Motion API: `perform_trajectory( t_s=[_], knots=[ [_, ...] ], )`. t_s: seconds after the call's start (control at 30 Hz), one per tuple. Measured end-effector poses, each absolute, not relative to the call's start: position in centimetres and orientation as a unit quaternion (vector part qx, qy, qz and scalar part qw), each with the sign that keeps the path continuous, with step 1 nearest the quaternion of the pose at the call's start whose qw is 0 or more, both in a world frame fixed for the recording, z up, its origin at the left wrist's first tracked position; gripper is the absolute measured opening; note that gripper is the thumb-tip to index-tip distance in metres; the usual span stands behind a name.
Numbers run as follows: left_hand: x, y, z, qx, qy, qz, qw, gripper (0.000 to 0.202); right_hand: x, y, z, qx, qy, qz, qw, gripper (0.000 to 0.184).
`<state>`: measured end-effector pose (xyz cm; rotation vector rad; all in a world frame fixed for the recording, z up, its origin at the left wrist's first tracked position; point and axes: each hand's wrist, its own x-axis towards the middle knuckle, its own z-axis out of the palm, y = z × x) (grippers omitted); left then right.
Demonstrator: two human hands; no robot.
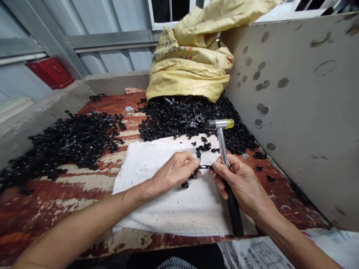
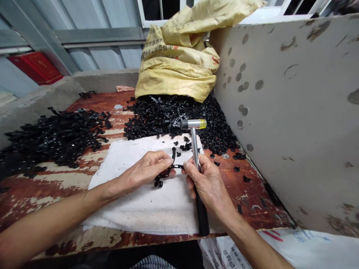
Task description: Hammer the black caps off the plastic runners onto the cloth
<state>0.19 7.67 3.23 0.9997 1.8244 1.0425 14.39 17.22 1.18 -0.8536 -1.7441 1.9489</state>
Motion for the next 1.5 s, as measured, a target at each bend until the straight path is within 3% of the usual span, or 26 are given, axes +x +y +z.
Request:
perform_trajectory(
  t_s=[0.13,0.33,0.5,0.73,0.93,1.5],
  knots=[
    [0.1,8.0,3.1,0.401,0.719,0.408,0.395,0.022,15.1,17.7,1.1,-0.297,-0.695,0.636,0.158,0.033],
    [-2.3,7.3,2.7,0.379,0.749,0.356,0.411,0.025,17.0,19.9,0.9,-0.237,-0.888,0.347,0.184,0.018],
    [-2.8,6.7,2.4,0.435,0.729,0.315,0.425,0.023,17.6,20.3,0.4,-0.224,-0.933,0.241,0.144,0.022],
    [-2.7,7.5,2.9,0.485,0.712,0.300,0.410,0.024,20.1,19.1,0.1,-0.267,-0.890,0.316,0.191,0.025],
    [-3.0,8.9,2.5,0.503,0.689,0.279,0.442,0.024,21.3,18.6,-1.4,-0.328,-0.850,0.371,0.180,0.028],
    [-3.1,10.2,2.1,0.504,0.692,0.240,0.458,0.022,21.6,19.2,-1.9,-0.330,-0.851,0.373,0.169,0.024]
  ],
)
